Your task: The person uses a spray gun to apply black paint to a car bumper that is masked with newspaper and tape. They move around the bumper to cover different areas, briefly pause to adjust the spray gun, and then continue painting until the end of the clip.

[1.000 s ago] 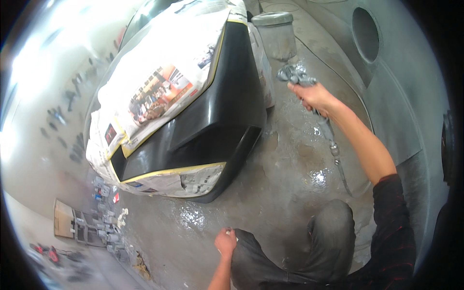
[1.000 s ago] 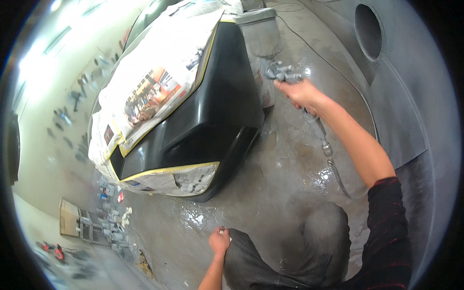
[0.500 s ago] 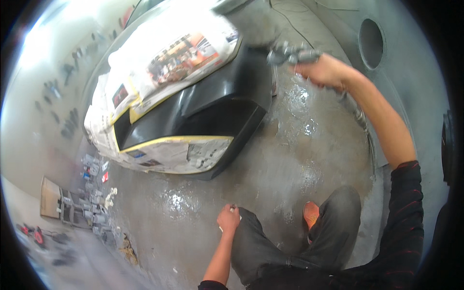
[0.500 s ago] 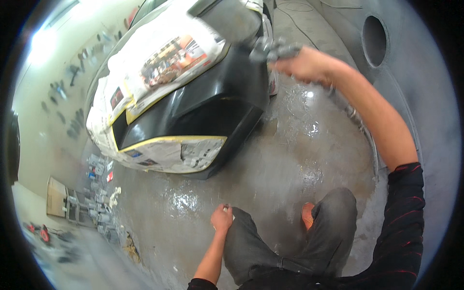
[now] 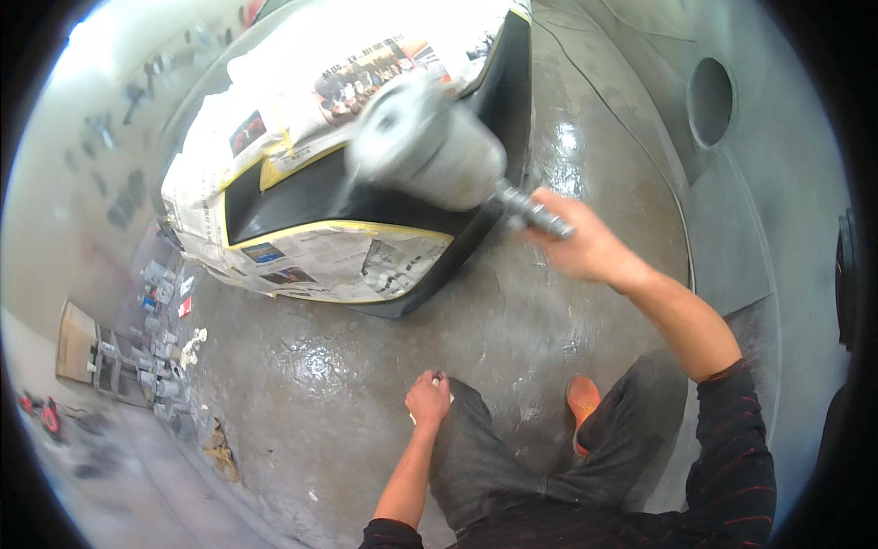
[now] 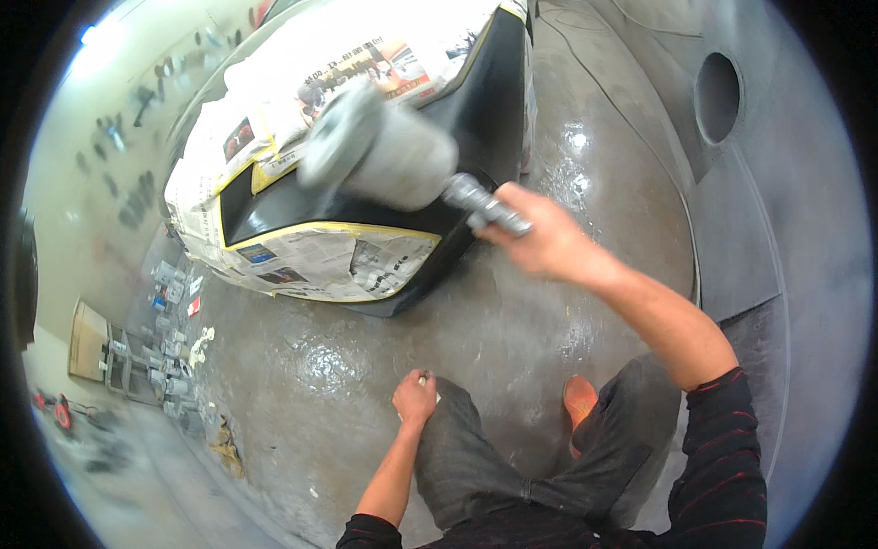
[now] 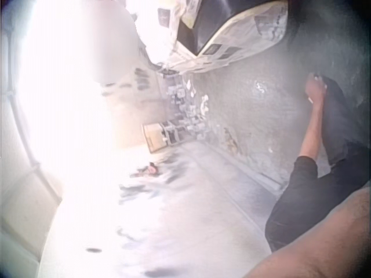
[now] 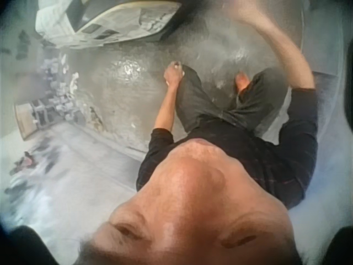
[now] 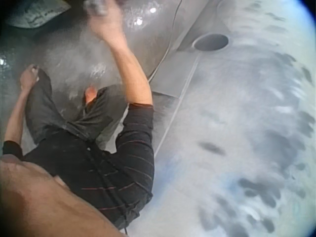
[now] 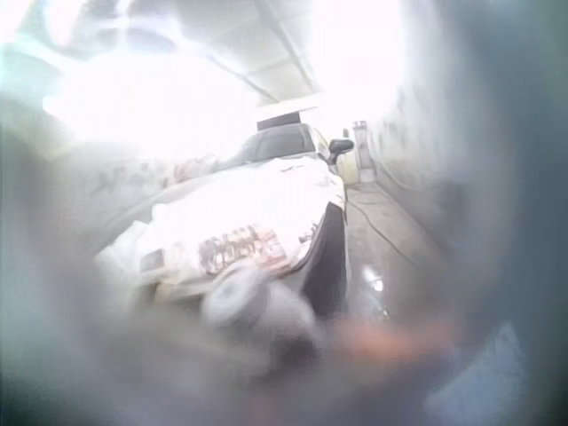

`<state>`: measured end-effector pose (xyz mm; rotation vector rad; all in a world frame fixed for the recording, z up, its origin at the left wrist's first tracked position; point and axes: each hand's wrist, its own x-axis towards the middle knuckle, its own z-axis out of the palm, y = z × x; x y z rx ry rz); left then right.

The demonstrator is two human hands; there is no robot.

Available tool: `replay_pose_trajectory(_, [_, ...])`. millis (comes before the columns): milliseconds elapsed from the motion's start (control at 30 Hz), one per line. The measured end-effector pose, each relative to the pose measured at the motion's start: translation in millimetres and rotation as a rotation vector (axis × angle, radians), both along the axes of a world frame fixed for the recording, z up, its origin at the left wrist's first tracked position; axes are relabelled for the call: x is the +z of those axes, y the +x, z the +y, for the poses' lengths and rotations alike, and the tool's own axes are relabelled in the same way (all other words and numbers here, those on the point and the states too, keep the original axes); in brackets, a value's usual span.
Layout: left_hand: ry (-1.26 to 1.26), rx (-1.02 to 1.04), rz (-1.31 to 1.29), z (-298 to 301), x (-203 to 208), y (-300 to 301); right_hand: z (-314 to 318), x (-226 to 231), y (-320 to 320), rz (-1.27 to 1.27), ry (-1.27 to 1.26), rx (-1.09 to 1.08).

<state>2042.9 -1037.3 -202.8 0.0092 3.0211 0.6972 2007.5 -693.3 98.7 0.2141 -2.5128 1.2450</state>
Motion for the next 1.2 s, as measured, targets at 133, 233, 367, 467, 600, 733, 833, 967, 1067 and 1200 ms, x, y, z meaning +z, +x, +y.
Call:
replay_pose_trajectory(133, [-0.019,-0.004,-0.034,-2,0,2,-50,-21,21,-0.060,0.109,0.126])
replay_pose_trajectory(233, [0.012,0.040,-0.033,-5,3,5,-60,-51,40,-0.176,0.065,0.256])
replay_pose_trajectory(367, [0.035,0.028,0.011,-14,9,10,-37,-100,35,-0.186,0.136,0.054])
replay_pose_trajectory(467, [0.014,0.003,0.038,-24,12,14,-6,-131,19,-0.200,0.090,-0.182])
replay_pose_trajectory(600, [0.020,-0.006,0.077,-33,12,20,15,-170,10,-0.148,-0.132,-0.311])
replay_pose_trajectory(733, [0.070,-0.018,0.117,-32,11,23,7,-211,14,-0.261,0.009,-0.231])
replay_pose_trajectory(833, [0.045,0.005,0.065,-28,13,23,-13,-239,24,-0.366,0.146,-0.081])
replay_pose_trajectory(967, [0.057,0.020,0.050,-27,13,25,-51,-263,40,-0.461,0.221,0.101])
replay_pose_trajectory(1067, [0.023,0.037,0.028,-29,11,29,-73,-268,47,-0.421,0.224,0.239])
replay_pose_trajectory(1200, [-0.092,-0.014,0.174,-31,6,30,-86,-264,43,-0.416,0.223,0.348])
